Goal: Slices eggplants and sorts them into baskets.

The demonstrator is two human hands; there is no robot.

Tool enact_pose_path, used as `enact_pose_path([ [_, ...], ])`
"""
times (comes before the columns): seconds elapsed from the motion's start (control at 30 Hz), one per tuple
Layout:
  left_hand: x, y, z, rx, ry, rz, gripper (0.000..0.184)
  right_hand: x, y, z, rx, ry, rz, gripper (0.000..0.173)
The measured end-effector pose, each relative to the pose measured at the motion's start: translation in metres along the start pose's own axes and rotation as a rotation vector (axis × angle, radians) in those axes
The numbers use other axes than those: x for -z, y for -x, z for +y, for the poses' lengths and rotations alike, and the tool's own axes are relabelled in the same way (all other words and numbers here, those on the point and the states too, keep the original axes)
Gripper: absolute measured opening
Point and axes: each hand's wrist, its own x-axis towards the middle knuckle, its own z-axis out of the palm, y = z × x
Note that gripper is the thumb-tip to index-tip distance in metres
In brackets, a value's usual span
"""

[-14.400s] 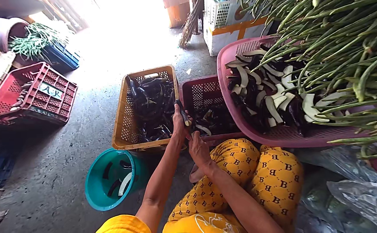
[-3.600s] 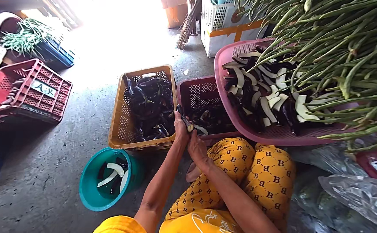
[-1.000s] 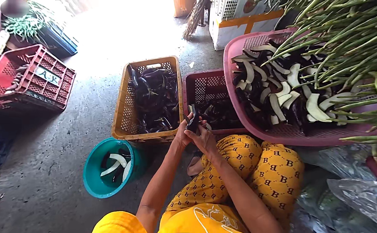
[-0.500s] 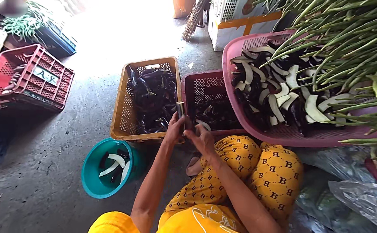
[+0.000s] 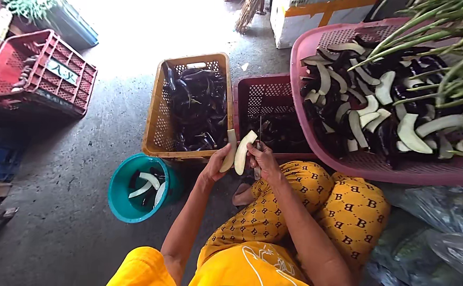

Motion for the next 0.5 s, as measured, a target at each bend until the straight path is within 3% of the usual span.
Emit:
enact_pose_path([
  [0.07, 0.005, 0.010, 0.001, -0.068, -0.135, 0.049, 0.042, 0.001, 0.003, 0.004, 0.036, 0.098, -0.079, 0.032],
  [0.13, 0.024, 0.028, 0.006, -0.163, -0.173, 0.217, 0.047, 0.001, 0.007, 0.004, 0.059, 0.162, -0.122, 0.037],
  [0.2, 0.056, 0.056, 0.015, -0.273, -0.194, 0.464, 0.042, 0.001, 0.011, 0.003, 0.059, 0.143, -0.102, 0.031],
  [0.27, 0.096, 0.088, 0.025, -0.356, -0.404, 0.797, 0.044, 0.001, 0.013, 0.001, 0.038, 0.107, -0.060, 0.024],
  [0.33, 0.142, 0.117, 0.032, -0.247, -0.776, 1.136, 0.047, -0.002, 0.014, 0.000, 0.015, 0.084, -0.031, 0.020],
  [0.4, 0.185, 0.134, 0.028, 0.013, -0.968, 1.335, 0.047, -0.004, 0.014, 0.000, 0.008, 0.098, -0.039, 0.018],
  [0.47, 0.227, 0.137, 0.013, 0.214, -1.037, 1.372, 0.048, -0.006, 0.015, 0.000, 0.006, 0.126, -0.059, 0.017],
  [0.5, 0.248, 0.136, 0.002, 0.229, -1.049, 1.336, 0.051, -0.007, 0.015, 0.001, 0.004, 0.143, -0.071, 0.017],
])
